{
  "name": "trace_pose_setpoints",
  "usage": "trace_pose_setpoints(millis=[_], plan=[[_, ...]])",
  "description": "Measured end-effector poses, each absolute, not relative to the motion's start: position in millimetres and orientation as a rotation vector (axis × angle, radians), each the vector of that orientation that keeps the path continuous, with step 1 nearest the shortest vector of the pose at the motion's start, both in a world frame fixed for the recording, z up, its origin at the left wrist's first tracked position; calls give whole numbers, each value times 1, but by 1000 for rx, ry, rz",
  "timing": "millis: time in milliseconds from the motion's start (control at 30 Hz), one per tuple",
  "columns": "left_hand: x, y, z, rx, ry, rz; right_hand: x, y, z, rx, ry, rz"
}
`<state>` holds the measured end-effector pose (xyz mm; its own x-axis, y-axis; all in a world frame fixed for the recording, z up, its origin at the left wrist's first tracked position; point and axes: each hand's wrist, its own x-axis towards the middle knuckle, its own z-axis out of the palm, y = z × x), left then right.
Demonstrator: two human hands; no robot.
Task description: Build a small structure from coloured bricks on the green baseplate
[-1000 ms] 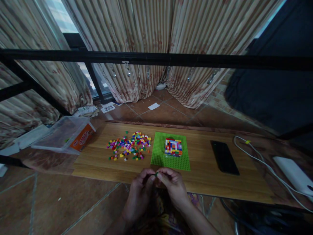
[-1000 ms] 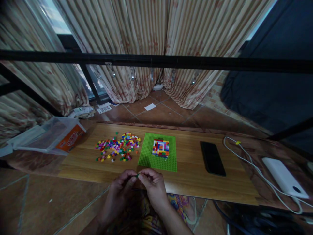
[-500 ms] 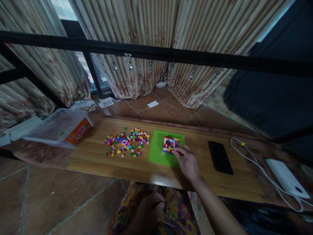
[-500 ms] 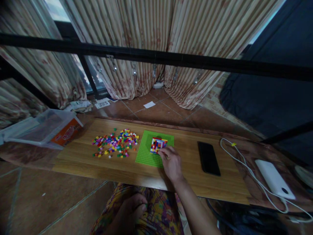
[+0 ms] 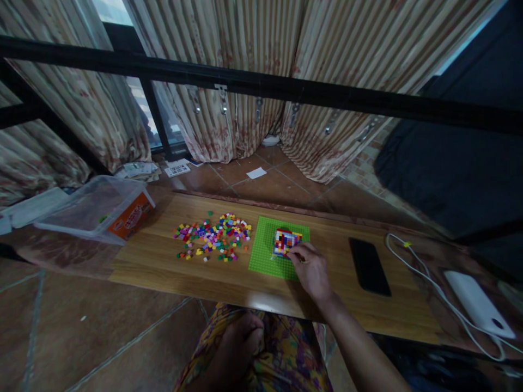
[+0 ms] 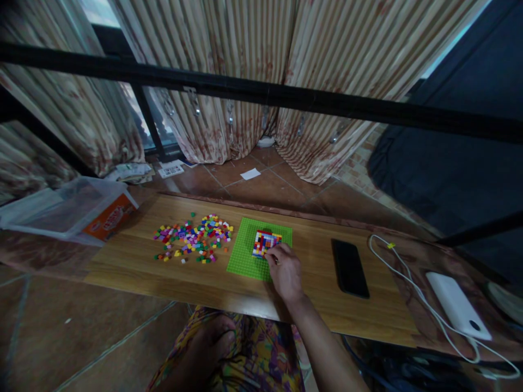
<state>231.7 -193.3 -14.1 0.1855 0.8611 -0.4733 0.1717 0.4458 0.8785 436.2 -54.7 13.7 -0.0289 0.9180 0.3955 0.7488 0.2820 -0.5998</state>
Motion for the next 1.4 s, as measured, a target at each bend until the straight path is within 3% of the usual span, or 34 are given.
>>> trace_pose_setpoints(millis=[467, 800, 867, 1100, 1400], plan=[[234, -190, -7, 990, 1347, 694, 435, -63, 1, -1427, -1879, 121], [234, -184, -23, 535, 1236, 967, 430, -81, 11, -1418, -1817, 220], [234, -180, -14, 518, 1236, 1058, 418, -99, 17, -1444, -1742, 326], [234, -173, 11, 531, 1116, 1163, 366, -164, 14, -1393, -1442, 1182], [239, -180, -2, 608, 1096, 1091, 375, -166, 15, -1397, -1215, 1421]])
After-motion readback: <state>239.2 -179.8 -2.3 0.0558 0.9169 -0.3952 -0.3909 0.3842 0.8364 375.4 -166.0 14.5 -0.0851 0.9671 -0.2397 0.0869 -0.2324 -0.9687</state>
